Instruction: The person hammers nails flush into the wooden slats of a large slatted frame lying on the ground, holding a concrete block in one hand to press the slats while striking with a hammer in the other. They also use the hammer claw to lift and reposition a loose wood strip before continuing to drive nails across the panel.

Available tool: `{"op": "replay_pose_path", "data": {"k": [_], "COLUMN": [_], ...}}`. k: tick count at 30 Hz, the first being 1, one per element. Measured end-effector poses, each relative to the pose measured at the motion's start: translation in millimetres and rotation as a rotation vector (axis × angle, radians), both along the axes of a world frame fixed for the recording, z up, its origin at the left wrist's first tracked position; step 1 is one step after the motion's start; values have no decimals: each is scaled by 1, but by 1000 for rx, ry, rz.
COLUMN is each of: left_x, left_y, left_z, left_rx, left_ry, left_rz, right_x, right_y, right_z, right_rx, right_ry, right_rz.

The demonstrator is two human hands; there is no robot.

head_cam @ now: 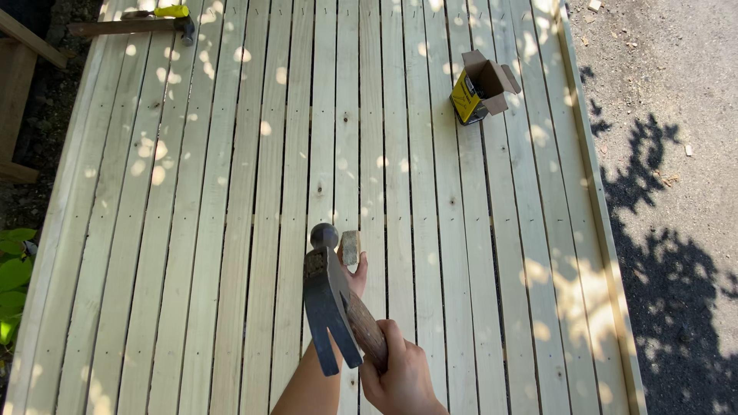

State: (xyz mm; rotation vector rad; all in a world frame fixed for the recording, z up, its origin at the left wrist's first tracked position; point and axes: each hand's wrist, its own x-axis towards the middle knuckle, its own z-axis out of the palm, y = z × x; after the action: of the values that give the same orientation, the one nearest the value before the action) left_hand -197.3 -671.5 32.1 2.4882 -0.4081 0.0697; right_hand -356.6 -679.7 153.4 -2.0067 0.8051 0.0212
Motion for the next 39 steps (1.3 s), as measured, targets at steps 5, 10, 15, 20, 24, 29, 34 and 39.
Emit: {"op": "replay_pose_path", "data": {"k": [5, 10, 15, 20, 24, 29, 34, 39], "left_x": [3, 1, 1, 0, 3, 6, 4, 2], "left_y": [-4, -2, -9, -5, -9, -12, -8, -12], "left_z": [2, 10, 9, -1, -2, 4, 1, -17], "left_rx": [-339, -233, -222, -446, -383, -41, -198, -227], "left_ry": [-145, 602, 131, 137, -165, 354, 196, 184], "left_rz": [-154, -73, -88, -176, -98, -106, -96, -108], "right_x": [12, 1, 9, 9, 4, 4, -18, -37], "right_y": [-6, -2, -17, -10, -7, -24, -27, -46], "right_z": [-6, 3, -1, 4, 5, -20, -36, -43], "right_rx": [28, 64, 13, 65, 154, 199, 401, 474], "right_ry": [215, -172, 138, 85, 30, 247, 46, 43], "right_rz": [20, 6, 1, 15, -44, -93, -444, -769]}}
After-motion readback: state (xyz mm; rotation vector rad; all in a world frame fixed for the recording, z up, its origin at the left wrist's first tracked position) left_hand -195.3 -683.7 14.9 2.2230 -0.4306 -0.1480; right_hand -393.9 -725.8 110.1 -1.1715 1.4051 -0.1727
